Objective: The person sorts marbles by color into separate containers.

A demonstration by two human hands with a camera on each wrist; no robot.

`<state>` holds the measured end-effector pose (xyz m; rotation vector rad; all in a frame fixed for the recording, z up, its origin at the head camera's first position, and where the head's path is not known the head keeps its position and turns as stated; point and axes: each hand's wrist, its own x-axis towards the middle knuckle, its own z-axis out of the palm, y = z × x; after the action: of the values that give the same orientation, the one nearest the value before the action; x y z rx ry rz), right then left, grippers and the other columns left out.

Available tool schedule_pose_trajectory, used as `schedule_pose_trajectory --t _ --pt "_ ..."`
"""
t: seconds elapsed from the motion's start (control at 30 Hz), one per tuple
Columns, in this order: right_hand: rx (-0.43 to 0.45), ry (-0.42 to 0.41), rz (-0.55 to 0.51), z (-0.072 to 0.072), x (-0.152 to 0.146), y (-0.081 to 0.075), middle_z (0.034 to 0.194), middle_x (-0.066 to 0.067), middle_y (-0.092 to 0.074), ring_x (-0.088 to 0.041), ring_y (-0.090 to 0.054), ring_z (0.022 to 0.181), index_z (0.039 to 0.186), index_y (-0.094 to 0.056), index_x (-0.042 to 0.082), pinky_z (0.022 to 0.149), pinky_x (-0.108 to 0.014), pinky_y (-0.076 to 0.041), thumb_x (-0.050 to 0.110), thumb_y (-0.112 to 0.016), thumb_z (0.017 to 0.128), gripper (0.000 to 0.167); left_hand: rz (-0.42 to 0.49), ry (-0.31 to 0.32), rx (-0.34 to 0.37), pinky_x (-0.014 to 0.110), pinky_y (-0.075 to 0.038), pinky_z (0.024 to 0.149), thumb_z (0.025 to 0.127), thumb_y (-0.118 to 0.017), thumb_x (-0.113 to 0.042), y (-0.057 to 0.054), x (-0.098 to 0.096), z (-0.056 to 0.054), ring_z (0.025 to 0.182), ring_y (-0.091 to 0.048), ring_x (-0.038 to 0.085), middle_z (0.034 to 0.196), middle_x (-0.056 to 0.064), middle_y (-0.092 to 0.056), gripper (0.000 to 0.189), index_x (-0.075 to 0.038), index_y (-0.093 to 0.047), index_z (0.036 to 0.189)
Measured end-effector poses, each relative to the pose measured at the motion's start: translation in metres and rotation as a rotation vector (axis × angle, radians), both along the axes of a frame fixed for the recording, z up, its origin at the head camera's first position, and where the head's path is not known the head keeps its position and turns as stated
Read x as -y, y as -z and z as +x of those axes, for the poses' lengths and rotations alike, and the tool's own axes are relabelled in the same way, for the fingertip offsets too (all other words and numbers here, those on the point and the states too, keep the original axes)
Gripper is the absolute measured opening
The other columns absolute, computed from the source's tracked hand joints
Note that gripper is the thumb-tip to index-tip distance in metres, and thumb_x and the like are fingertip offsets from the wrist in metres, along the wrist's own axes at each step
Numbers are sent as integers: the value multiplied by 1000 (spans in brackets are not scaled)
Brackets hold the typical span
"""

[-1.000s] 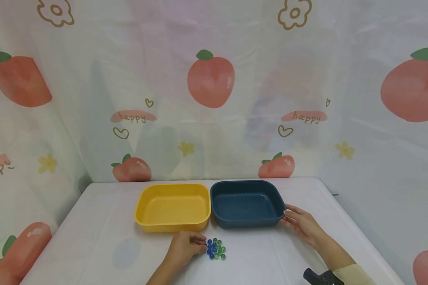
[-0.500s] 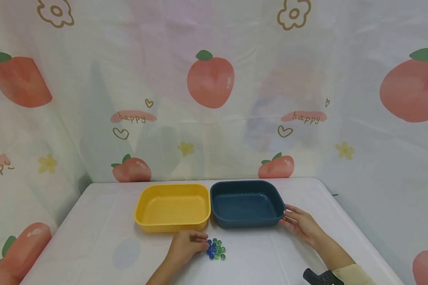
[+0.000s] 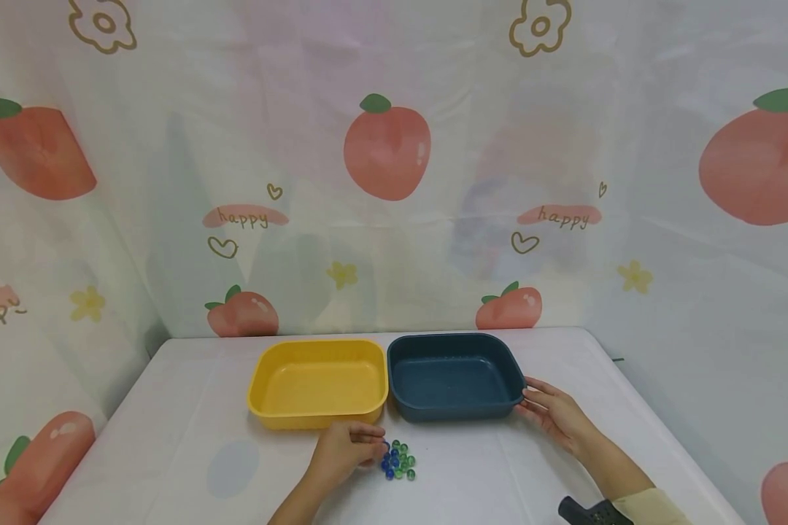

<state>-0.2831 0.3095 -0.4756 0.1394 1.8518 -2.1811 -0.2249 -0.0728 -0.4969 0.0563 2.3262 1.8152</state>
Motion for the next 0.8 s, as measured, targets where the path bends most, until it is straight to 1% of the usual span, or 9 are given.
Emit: schedule_pose_trajectory --t 0.13,0.27,0.53,0.63,0.8 --pt "-4 -2 -2 1 1 -1 115 -2 -57 -11 -62 99 152 -10 -10 90 -25 -56 6 -49 102 66 11 -8 20 30 -60 66 79 -82 -14 -1 0 -2 75 -69 12 89 5 -76 26 -2 -75 101" --pt "-1 -4 -10 2 2 -2 115 -2 -57 -11 -62 99 153 -9 -10 90 -25 -56 6 -49 102 67 28 -19 29 29 -60 66 80 -82 -16 -6 0 -2 77 -70 12 91 6 -76 30 -1 -74 104" --pt "15 8 -11 3 2 -3 111 -3 -57 -11 -61 96 152 -10 -10 89 -26 -56 6 -49 102 66 98 -45 47 31 -61 71 82 -79 -13 -11 -1 -3 81 -73 16 94 10 -76 31 2 -72 108" --pt "20 13 -17 3 3 -3 110 -3 -58 -11 -62 96 152 -12 -10 89 -27 -57 6 -49 101 65 108 -58 59 31 -61 72 83 -79 -15 -13 -1 -5 82 -72 16 96 9 -76 32 1 -72 110" --pt "29 19 -28 3 3 -4 107 -3 -59 -11 -62 95 151 -13 -11 88 -27 -57 5 -49 101 64 121 -59 61 31 -61 73 82 -79 -15 -17 -1 -7 83 -73 17 97 10 -76 34 2 -72 111"
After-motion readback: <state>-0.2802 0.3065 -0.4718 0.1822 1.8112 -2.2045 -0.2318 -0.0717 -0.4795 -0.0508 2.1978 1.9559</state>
